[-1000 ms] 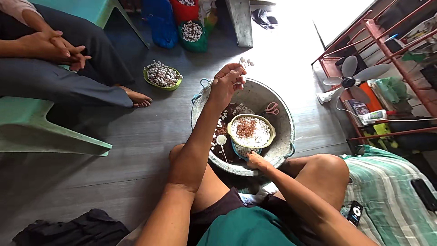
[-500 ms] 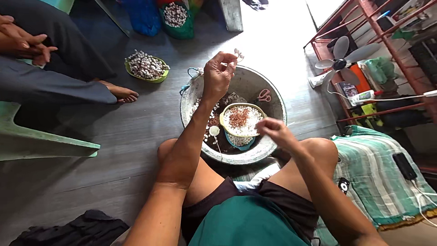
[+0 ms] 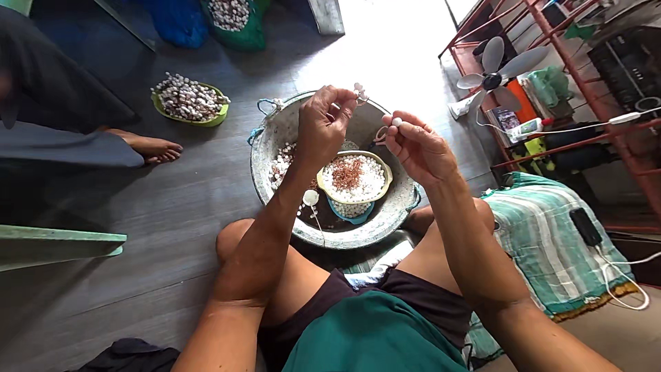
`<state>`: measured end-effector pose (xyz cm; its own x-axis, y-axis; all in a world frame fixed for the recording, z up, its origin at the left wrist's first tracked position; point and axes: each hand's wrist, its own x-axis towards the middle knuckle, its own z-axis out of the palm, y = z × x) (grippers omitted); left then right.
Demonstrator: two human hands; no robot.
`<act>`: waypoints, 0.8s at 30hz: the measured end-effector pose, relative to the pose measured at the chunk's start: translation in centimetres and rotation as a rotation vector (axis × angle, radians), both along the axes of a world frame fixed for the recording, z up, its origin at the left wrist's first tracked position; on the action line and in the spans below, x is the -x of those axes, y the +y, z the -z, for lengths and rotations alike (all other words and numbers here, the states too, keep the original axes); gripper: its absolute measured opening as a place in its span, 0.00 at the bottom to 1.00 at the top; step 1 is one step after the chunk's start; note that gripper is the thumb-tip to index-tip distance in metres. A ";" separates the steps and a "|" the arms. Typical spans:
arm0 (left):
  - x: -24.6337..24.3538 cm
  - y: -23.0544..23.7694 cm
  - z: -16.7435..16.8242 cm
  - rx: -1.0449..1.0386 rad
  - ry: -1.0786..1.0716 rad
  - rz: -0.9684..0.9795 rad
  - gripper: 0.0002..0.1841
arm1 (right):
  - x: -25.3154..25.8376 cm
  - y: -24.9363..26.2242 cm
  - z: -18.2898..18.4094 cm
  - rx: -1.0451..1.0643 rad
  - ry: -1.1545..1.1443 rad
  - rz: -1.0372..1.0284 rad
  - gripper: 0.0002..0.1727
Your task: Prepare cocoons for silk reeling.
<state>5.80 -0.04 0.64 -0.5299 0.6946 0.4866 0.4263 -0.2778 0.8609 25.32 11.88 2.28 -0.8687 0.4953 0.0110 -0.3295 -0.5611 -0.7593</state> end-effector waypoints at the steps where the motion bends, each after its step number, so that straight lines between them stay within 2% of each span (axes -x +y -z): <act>1: -0.2 -0.1 0.0 0.014 0.036 -0.012 0.07 | 0.1 0.0 0.0 0.002 -0.001 0.001 0.14; 6: -0.5 0.0 0.1 0.055 0.173 -0.075 0.08 | 0.3 0.1 0.1 0.038 -0.017 0.035 0.15; 19: -1.4 -0.3 -0.1 0.100 0.345 -0.191 0.09 | 1.4 0.0 -0.4 0.118 -0.053 0.119 0.14; 24: -1.5 -0.3 -0.3 0.113 0.371 -0.202 0.09 | 1.7 0.1 -0.5 0.110 -0.041 0.089 0.14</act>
